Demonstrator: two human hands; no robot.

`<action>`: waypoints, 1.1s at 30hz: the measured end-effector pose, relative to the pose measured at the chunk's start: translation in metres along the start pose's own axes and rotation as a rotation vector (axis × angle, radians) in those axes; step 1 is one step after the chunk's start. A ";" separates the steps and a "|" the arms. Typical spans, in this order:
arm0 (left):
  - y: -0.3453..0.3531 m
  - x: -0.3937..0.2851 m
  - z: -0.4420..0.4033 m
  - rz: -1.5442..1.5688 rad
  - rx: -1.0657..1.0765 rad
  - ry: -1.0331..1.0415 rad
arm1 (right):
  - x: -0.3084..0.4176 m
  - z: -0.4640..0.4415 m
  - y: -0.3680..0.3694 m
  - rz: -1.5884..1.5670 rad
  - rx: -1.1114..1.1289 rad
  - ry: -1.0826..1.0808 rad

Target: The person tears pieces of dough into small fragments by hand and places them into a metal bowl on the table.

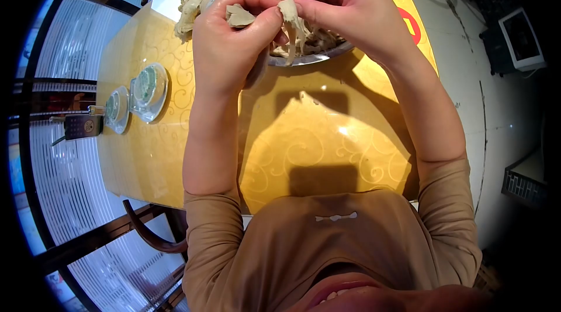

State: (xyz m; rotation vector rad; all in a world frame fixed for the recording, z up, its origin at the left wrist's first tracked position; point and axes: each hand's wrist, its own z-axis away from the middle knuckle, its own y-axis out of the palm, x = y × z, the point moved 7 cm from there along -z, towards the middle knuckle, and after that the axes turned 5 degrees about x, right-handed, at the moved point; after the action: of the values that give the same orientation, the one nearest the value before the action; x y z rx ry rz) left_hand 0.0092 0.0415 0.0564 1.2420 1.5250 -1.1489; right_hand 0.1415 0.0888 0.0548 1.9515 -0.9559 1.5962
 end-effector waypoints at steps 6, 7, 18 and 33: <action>0.001 0.005 -0.001 0.012 0.012 -0.015 | 0.006 0.003 -0.001 0.125 -0.031 -0.047; 0.001 0.004 0.000 -0.008 0.011 -0.017 | 0.007 0.004 -0.001 0.147 -0.032 -0.070; 0.003 -0.005 0.003 -0.188 -0.073 0.128 | 0.007 0.009 0.001 0.277 -0.132 -0.022; -0.011 -0.014 0.007 0.094 -0.005 0.195 | 0.007 0.003 -0.036 0.509 -0.405 -0.143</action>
State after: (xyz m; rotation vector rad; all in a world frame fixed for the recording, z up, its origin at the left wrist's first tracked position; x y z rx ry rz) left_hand 0.0008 0.0303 0.0696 1.4414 1.5919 -0.9858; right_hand 0.1709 0.1091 0.0641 1.6313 -1.7897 1.3633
